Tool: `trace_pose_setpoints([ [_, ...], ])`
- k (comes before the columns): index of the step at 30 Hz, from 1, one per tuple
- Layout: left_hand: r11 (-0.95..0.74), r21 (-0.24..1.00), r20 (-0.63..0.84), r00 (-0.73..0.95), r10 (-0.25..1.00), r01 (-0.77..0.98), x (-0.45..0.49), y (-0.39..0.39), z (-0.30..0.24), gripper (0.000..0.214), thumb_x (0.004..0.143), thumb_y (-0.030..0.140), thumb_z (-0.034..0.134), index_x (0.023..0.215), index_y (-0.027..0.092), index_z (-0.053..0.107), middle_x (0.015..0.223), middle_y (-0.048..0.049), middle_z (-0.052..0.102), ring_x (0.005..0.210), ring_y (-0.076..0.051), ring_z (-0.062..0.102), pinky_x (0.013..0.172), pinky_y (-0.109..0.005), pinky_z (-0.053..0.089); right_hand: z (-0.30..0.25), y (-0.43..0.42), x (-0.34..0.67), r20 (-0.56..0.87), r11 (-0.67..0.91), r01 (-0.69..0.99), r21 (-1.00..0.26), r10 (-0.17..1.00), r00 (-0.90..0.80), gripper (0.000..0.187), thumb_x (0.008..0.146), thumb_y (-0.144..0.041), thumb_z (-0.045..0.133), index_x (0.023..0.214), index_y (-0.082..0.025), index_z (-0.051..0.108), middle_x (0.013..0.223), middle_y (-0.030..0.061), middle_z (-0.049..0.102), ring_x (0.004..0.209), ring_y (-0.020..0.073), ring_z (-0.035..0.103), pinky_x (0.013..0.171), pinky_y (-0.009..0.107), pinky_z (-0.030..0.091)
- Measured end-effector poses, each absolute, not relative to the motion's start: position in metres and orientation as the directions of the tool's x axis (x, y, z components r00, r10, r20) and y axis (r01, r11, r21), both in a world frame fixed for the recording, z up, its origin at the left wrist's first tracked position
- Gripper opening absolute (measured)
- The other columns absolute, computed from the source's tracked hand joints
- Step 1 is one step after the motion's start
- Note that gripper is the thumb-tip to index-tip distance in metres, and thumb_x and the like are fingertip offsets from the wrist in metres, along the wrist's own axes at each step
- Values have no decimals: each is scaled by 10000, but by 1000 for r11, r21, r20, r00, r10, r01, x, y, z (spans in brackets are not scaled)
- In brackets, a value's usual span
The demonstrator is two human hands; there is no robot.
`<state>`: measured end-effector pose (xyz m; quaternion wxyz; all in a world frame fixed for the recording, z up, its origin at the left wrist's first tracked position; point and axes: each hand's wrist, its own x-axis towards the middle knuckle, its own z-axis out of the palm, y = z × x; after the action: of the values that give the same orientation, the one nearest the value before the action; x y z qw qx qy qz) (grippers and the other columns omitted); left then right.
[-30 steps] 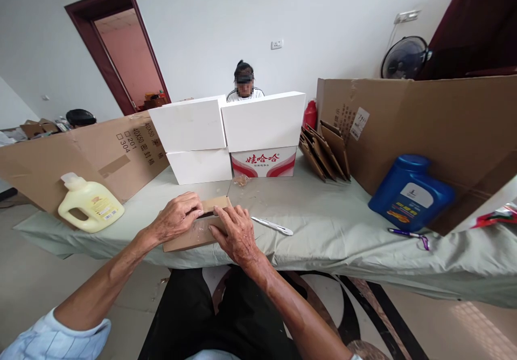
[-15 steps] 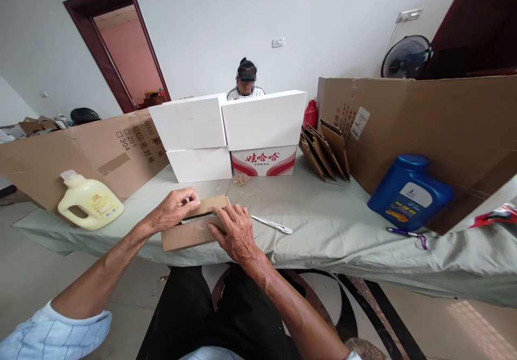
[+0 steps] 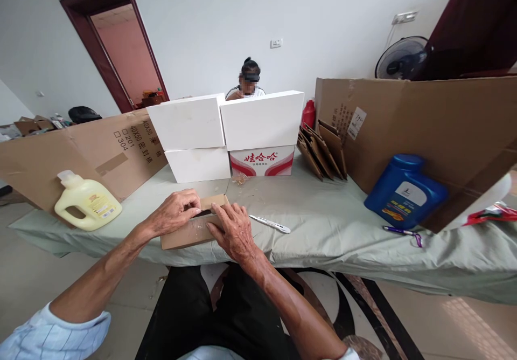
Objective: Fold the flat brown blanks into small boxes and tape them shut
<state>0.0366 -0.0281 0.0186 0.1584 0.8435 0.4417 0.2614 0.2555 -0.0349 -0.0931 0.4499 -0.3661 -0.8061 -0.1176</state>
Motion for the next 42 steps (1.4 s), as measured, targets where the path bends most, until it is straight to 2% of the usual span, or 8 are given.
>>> trace_pose_setpoints([
  [6, -529, 526, 270, 459, 847, 666, 36, -28, 19, 161, 914, 229, 566, 755, 220, 583, 871, -20, 632, 796, -201, 558, 743, -354, 401, -93, -36, 255, 813, 698, 703, -137, 485, -322, 344, 1075, -332, 695, 1380, -181, 645, 1120, 118, 736, 986, 299, 591, 824, 415, 429],
  [16, -444, 670, 185, 446, 876, 595, 32, -21, 23, 215, 848, 364, 602, 714, 196, 607, 843, -15, 643, 714, -150, 520, 664, -295, 398, -93, -36, 254, 796, 691, 708, -144, 506, -332, 343, 1082, -329, 667, 1400, -205, 633, 1171, 122, 747, 995, 292, 613, 843, 421, 430],
  [22, -388, 713, 147, 417, 897, 584, 32, -19, 22, 235, 809, 411, 606, 719, 194, 616, 811, -10, 623, 653, -133, 473, 588, -269, 374, -92, -37, 255, 792, 692, 707, -145, 509, -336, 344, 1084, -323, 662, 1403, -199, 625, 1180, 127, 750, 993, 294, 621, 844, 423, 437],
  [27, -378, 698, 161, 382, 910, 608, 33, -19, 21, 224, 808, 410, 595, 732, 200, 618, 715, 11, 589, 637, -141, 464, 588, -273, 363, -92, -38, 255, 783, 690, 706, -159, 524, -336, 367, 1078, -312, 667, 1426, -208, 611, 1198, 128, 753, 1003, 297, 628, 868, 433, 449],
  [34, -371, 632, 225, 297, 928, 680, 31, -23, 18, 213, 867, 393, 551, 757, 215, 589, 721, 10, 608, 677, -169, 512, 643, -301, 374, -88, -41, 254, 789, 690, 710, -144, 513, -338, 347, 1092, -324, 660, 1409, -192, 611, 1182, 129, 749, 981, 292, 625, 841, 418, 442],
  [42, -360, 563, 306, 217, 927, 744, 30, -20, 11, 170, 937, 300, 513, 788, 239, 568, 739, 11, 630, 713, -199, 558, 693, -329, 388, -87, -37, 254, 796, 693, 706, -147, 507, -331, 369, 1080, -322, 685, 1421, -197, 622, 1180, 123, 748, 1016, 295, 646, 866, 425, 469],
])
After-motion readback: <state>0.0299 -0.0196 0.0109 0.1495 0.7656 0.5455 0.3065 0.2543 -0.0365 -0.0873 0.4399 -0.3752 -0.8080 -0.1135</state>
